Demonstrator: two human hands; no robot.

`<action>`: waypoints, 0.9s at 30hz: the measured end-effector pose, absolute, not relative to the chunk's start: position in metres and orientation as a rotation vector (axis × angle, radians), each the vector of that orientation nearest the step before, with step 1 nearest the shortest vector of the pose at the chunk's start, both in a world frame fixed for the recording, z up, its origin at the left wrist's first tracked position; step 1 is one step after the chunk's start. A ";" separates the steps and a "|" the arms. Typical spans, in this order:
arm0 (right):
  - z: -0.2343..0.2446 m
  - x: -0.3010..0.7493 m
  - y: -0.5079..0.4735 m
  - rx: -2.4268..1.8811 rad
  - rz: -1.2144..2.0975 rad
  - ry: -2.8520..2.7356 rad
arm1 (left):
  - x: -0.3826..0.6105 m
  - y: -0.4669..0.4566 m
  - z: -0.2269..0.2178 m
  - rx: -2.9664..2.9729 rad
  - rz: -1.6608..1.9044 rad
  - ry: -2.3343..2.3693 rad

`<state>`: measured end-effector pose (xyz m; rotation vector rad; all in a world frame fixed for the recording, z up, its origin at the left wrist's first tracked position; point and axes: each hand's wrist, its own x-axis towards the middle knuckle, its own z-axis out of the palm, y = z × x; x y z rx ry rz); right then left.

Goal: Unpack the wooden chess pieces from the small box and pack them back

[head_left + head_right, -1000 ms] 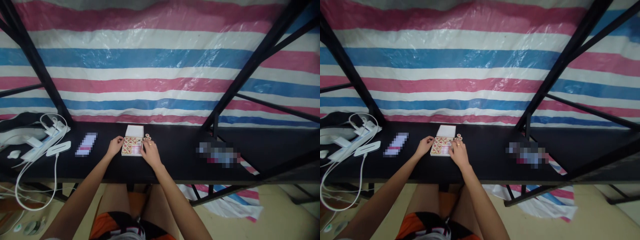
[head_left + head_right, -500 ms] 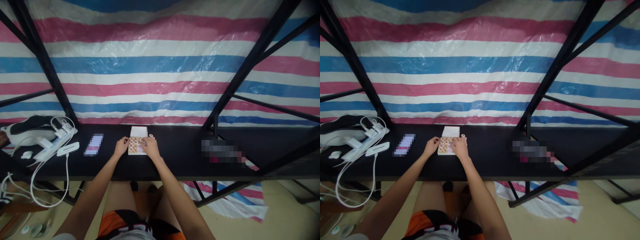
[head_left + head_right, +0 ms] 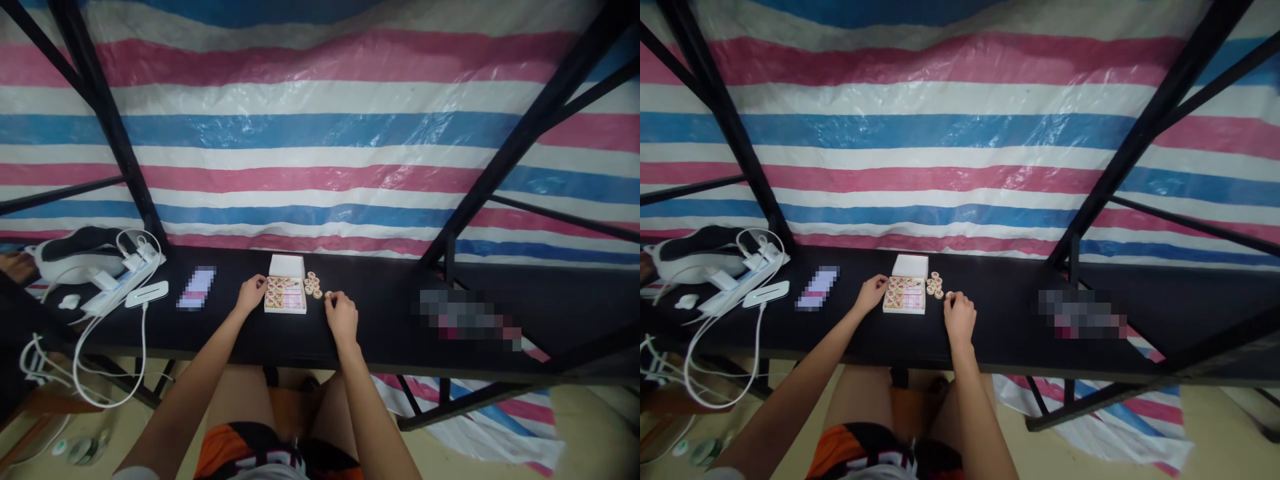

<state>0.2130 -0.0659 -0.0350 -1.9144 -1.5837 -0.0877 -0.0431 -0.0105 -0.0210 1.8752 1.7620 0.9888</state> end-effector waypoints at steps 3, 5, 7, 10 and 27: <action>-0.042 0.215 -0.062 -1.849 -0.147 -1.596 | -0.043 -0.010 -0.020 1.883 0.986 1.755; -0.046 0.215 -0.060 -1.792 -0.162 -1.628 | -0.043 -0.010 -0.020 1.885 0.985 1.753; -0.046 0.214 -0.059 -1.756 -0.153 -1.669 | -0.043 -0.010 -0.020 1.884 0.990 1.750; -0.041 0.214 -0.059 -1.707 -0.168 -1.667 | -0.041 -0.010 -0.020 1.881 1.005 1.746; -0.038 0.214 -0.050 -1.591 0.047 -1.832 | -0.036 -0.008 -0.017 1.877 0.950 1.841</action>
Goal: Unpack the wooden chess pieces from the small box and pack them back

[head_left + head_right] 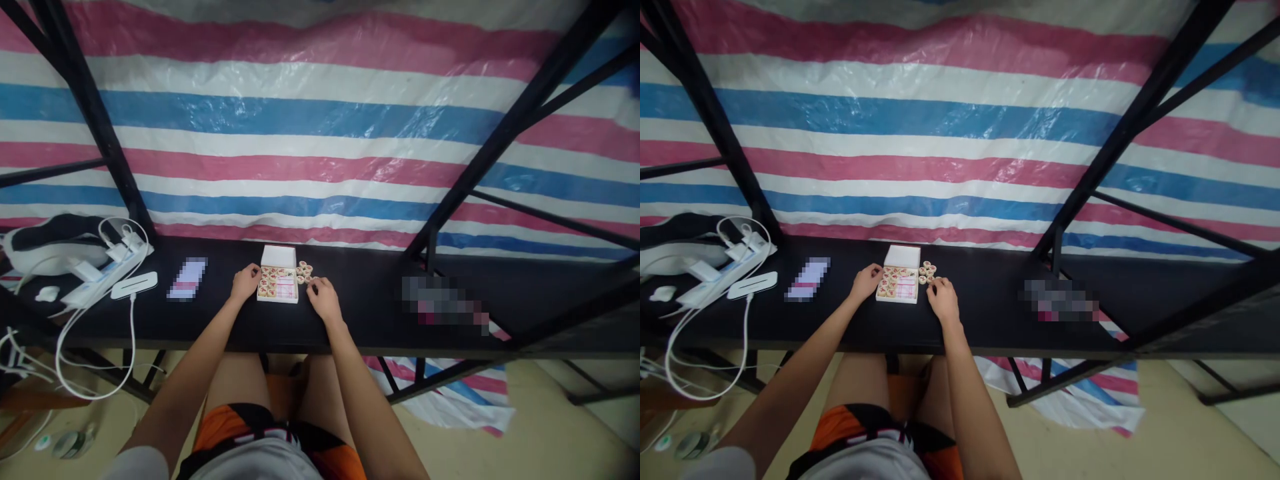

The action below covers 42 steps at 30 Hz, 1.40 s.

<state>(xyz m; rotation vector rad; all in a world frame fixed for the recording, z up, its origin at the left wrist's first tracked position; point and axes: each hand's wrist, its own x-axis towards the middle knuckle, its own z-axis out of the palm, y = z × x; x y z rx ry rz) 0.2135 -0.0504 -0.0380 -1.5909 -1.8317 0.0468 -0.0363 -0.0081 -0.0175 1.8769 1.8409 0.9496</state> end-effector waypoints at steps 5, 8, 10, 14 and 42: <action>-0.034 0.212 -0.054 -1.511 0.110 -1.841 | -0.036 -0.012 -0.017 1.867 0.946 1.832; -0.033 0.209 -0.059 -1.459 0.114 -1.871 | -0.037 -0.012 -0.016 1.875 0.934 1.841; -0.031 0.207 -0.063 -1.386 0.099 -1.910 | -0.037 -0.012 -0.016 1.884 0.926 1.849; -0.025 0.193 -0.069 -1.190 0.118 -1.901 | -0.038 -0.011 -0.017 1.913 0.927 1.806; -0.032 0.257 -0.007 -1.723 0.270 -1.680 | -0.040 -0.013 -0.016 1.912 0.915 1.789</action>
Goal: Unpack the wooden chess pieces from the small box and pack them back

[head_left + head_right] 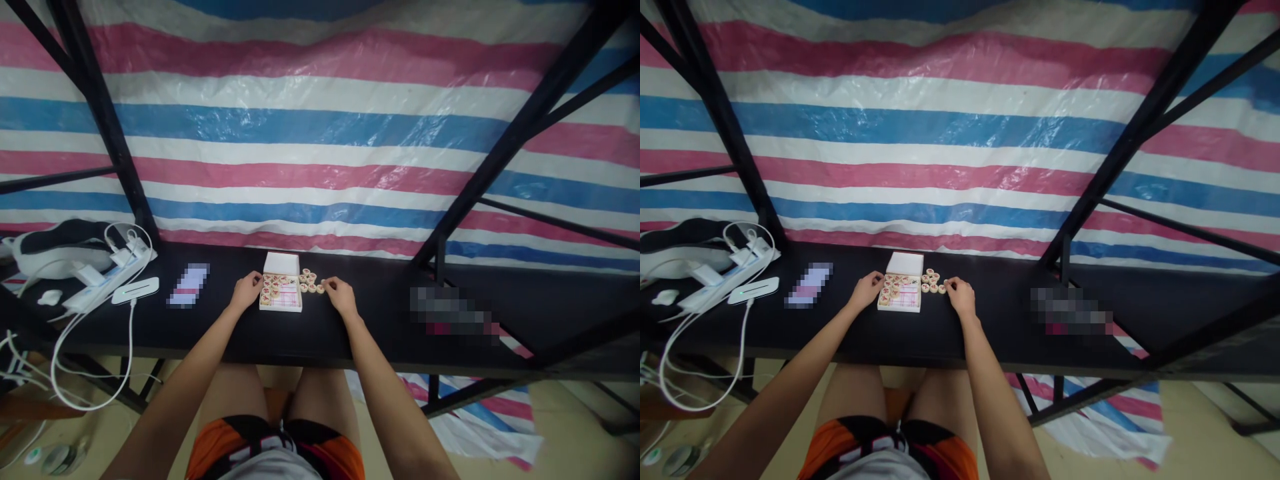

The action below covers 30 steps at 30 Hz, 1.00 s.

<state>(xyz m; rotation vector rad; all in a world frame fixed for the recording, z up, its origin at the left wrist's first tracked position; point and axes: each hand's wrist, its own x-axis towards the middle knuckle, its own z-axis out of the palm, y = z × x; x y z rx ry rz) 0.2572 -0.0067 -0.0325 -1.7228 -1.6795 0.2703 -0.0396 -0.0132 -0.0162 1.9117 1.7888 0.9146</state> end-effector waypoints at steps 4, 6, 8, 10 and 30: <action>-0.037 0.251 -0.008 -1.729 0.128 -1.818 | -0.040 -0.012 -0.017 1.922 0.925 1.781; -0.034 0.248 -0.012 -1.694 0.074 -1.806 | -0.040 -0.012 -0.017 1.927 0.920 1.781; -0.030 0.242 -0.018 -1.630 0.003 -1.784 | -0.040 -0.012 -0.017 1.927 0.918 1.786; -0.025 0.230 -0.027 -1.535 -0.058 -1.821 | -0.039 -0.012 -0.017 1.925 0.919 1.786; 0.000 0.206 -0.011 -1.466 0.094 -1.743 | -0.040 -0.012 -0.015 1.920 0.914 1.766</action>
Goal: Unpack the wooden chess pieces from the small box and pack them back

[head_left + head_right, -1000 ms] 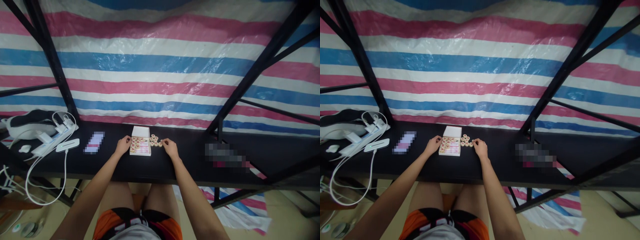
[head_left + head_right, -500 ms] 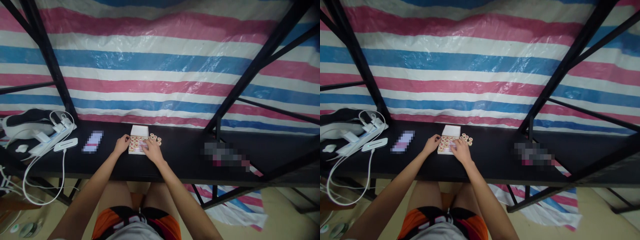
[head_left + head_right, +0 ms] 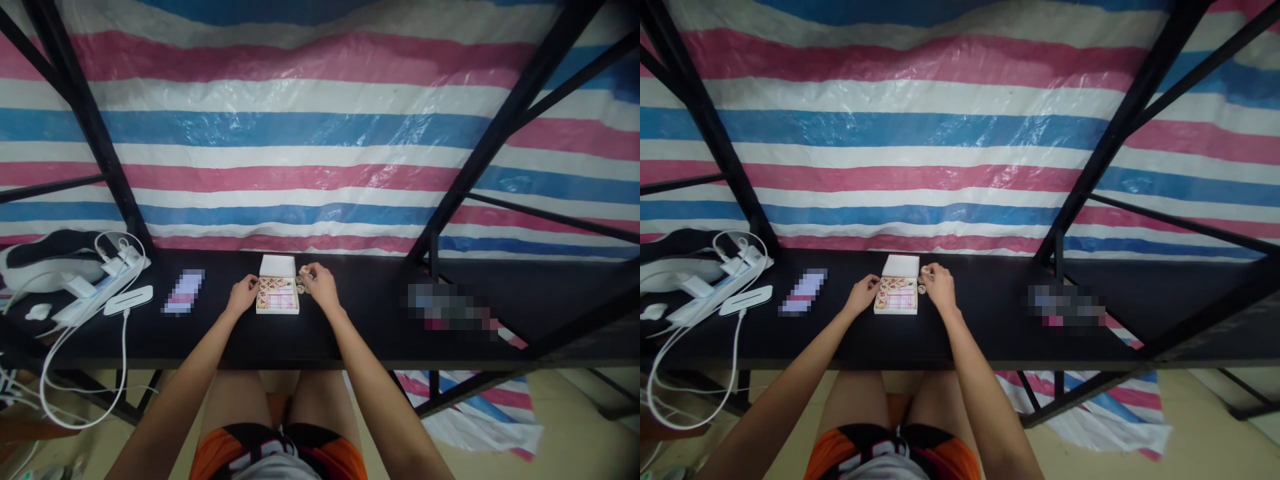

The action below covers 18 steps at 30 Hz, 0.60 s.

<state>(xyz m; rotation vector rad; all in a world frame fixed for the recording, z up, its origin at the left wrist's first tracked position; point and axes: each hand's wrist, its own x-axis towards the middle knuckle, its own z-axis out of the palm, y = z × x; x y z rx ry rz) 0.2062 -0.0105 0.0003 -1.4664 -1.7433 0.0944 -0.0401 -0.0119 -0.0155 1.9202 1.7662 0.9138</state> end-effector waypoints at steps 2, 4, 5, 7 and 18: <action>-0.009 0.236 0.001 -1.578 0.133 -1.646 | -0.040 -0.012 -0.015 1.926 0.917 1.763; -0.021 0.257 0.007 -1.662 0.192 -1.586 | -0.040 -0.013 -0.014 1.927 0.915 1.769; -0.027 0.263 0.009 -1.695 0.218 -1.556 | -0.040 -0.013 -0.014 1.927 0.912 1.773; -0.035 0.268 0.010 -1.736 0.250 -1.544 | -0.039 -0.013 -0.014 1.926 0.905 1.775; -0.031 0.250 0.000 -1.771 0.141 -1.862 | -0.040 -0.011 -0.017 1.942 0.898 1.791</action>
